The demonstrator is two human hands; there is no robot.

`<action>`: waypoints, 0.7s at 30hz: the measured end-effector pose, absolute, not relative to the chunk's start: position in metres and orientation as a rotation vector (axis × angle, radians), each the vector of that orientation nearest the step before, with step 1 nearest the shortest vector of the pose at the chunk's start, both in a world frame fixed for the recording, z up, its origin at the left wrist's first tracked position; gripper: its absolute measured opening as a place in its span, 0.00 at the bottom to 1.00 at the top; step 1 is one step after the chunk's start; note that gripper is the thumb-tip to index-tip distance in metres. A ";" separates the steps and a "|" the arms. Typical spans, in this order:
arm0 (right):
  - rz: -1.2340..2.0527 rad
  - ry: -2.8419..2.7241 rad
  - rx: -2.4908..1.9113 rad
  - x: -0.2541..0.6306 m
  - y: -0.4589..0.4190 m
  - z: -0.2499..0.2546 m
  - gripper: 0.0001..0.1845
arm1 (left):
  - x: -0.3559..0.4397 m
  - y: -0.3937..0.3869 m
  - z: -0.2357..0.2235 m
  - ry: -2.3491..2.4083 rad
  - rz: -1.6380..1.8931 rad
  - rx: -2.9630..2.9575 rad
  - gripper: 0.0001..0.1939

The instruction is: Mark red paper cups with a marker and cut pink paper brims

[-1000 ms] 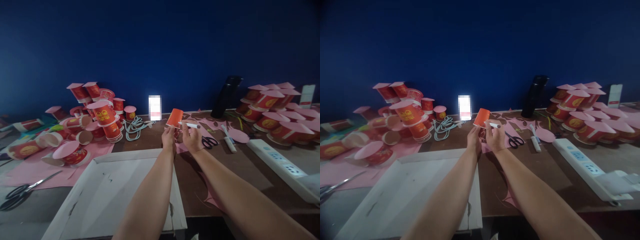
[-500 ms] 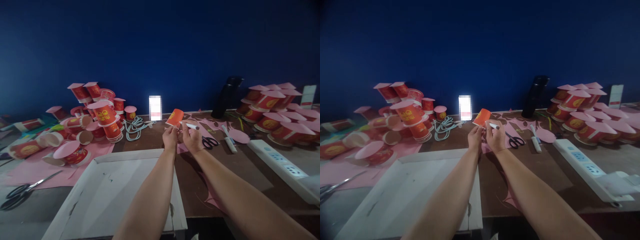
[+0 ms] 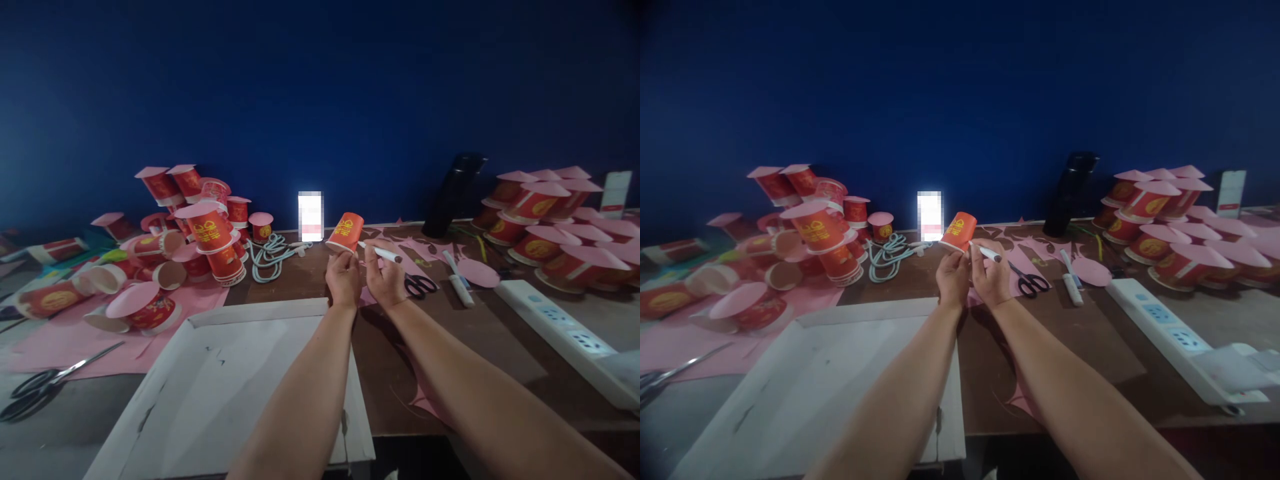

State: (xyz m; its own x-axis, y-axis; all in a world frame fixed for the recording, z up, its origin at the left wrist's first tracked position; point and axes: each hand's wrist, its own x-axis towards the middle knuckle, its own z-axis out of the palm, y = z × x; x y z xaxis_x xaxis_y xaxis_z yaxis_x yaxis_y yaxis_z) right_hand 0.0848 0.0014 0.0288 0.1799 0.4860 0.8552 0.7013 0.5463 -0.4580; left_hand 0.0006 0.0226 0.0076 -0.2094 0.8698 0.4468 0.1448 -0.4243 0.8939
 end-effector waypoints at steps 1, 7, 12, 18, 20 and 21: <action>-0.191 -1.468 -1.081 0.084 0.001 0.029 0.12 | 0.001 0.022 0.008 1.189 1.698 1.448 0.11; -0.169 -1.468 -1.073 0.084 0.001 0.028 0.13 | 0.001 0.022 0.012 1.075 1.566 1.081 0.07; -0.187 -1.457 -1.085 0.085 0.002 0.027 0.13 | 0.003 0.030 0.006 1.000 1.513 0.814 0.05; -0.150 -1.452 -1.083 0.085 0.002 0.027 0.13 | 0.004 0.034 0.003 0.948 1.505 0.773 0.04; -0.174 -1.449 -1.081 0.086 0.003 0.026 0.12 | 0.004 0.034 0.002 0.953 1.490 0.773 0.05; -0.188 -1.446 -1.077 0.086 0.003 0.025 0.12 | 0.004 0.034 0.002 0.960 1.480 0.773 0.05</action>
